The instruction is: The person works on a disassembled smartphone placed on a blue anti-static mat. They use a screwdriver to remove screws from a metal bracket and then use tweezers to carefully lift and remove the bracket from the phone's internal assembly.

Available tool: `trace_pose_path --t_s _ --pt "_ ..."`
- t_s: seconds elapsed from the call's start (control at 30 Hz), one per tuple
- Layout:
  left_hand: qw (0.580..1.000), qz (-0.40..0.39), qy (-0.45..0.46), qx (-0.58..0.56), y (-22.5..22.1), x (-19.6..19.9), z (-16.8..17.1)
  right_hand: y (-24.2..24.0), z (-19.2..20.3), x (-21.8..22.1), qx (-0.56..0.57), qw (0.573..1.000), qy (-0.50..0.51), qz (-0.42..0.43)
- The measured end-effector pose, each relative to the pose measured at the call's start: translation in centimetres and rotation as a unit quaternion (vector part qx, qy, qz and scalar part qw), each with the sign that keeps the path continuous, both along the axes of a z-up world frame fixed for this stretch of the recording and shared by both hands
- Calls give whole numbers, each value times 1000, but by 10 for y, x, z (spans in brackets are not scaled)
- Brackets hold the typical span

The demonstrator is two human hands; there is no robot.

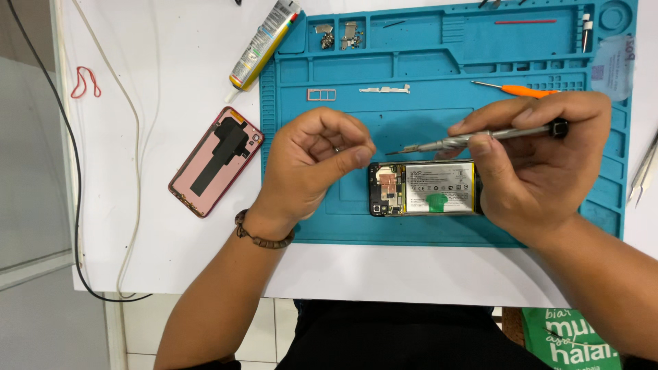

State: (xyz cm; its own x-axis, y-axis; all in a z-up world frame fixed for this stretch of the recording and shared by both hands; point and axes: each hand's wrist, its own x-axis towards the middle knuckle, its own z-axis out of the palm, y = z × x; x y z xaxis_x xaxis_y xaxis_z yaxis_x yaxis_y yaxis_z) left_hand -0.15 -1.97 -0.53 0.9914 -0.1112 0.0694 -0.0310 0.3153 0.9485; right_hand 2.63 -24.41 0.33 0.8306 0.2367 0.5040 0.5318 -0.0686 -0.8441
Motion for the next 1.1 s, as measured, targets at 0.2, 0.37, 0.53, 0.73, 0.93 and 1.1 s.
trace_pose_path --t_s 0.2,0.37,0.53,0.73,0.93,1.1 --pt "993 -36 39 -103 0 1 -16 0 6 -5 -6 1000 -2 11" --pt "992 -41 45 -107 -1 0 -17 1 3 -5 1 1000 -7 14" --pt "994 -35 33 -94 -2 0 -15 -2 3 0 -8 999 -43 30" --pt "996 4 44 -80 -6 -1 -11 -10 1 3 -10 988 -80 134" --pt "996 23 -22 84 -10 -5 -1 -9 -5 4 -47 994 -72 68" --pt "977 -24 -76 199 -5 -5 6 -6 -5 5 -58 994 -61 67"
